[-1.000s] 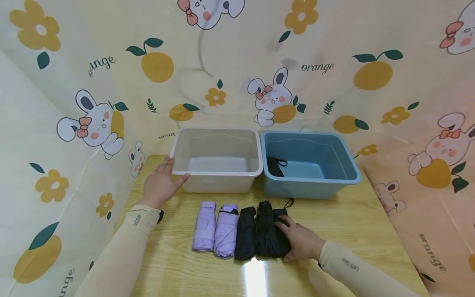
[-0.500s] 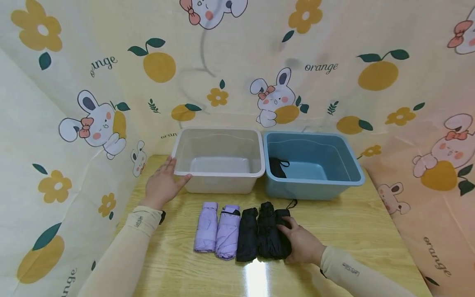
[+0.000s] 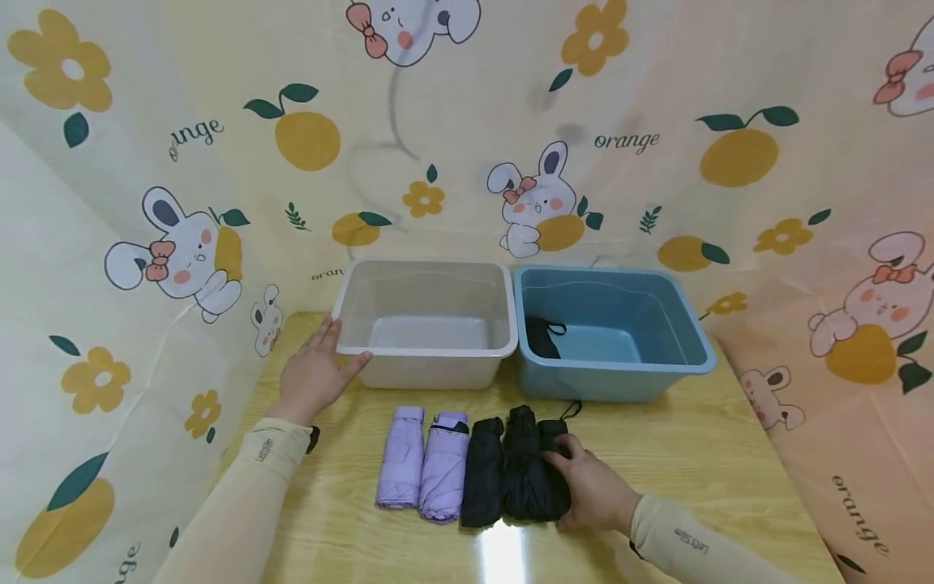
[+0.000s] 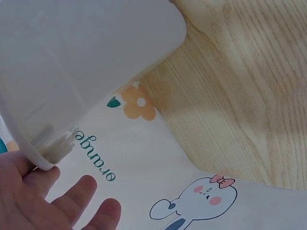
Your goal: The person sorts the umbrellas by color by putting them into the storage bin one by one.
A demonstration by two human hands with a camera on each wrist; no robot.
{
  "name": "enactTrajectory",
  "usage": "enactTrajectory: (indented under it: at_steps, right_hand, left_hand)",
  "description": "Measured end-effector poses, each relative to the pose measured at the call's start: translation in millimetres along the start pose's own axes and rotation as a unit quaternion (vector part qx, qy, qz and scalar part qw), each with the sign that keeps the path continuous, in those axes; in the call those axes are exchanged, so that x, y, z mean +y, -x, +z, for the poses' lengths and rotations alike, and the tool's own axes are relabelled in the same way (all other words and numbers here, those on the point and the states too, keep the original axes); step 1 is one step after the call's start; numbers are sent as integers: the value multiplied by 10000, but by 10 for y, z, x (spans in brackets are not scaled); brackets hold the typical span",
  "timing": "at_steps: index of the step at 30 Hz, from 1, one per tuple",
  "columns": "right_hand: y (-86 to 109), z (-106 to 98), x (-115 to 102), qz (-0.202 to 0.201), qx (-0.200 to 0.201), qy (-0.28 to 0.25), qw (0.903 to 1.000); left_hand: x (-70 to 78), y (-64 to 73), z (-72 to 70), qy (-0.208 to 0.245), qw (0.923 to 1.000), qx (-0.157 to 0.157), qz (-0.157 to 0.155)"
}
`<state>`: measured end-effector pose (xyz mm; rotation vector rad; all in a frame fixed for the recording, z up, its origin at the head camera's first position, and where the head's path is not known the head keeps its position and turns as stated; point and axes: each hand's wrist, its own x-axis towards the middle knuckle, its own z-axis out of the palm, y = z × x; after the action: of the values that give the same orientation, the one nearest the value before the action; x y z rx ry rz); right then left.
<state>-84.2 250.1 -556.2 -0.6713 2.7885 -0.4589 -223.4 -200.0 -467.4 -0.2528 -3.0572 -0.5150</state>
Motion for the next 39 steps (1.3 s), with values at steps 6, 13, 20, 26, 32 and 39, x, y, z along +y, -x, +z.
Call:
enactTrajectory:
  at_steps: [6, 13, 20, 26, 32, 39]
  right_hand:
    - [37, -7, 8, -74, 189, 10, 9998]
    - [111, -30, 16, 93, 170, -257, 9995]
    - [155, -76, 55, 44, 269, -140, 9995]
    - [186, -81, 85, 16, 337, -143, 9993]
    - [198, -83, 104, -30, 418, -142, 9990]
    - [195, -123, 106, 60, 329, -230, 9992]
  left_hand:
    - [3, 10, 2, -33, 10000, 53, 31]
    - [20, 0, 12, -12, 10000, -24, 12]
    - [57, -14, 15, 77, 10000, 11, 58]
    - [28, -23, 22, 41, 9999, 63, 94]
    - [-25, -14, 8, -28, 10000, 56, 75]
    - [-12, 4, -17, -46, 10000, -50, 11]
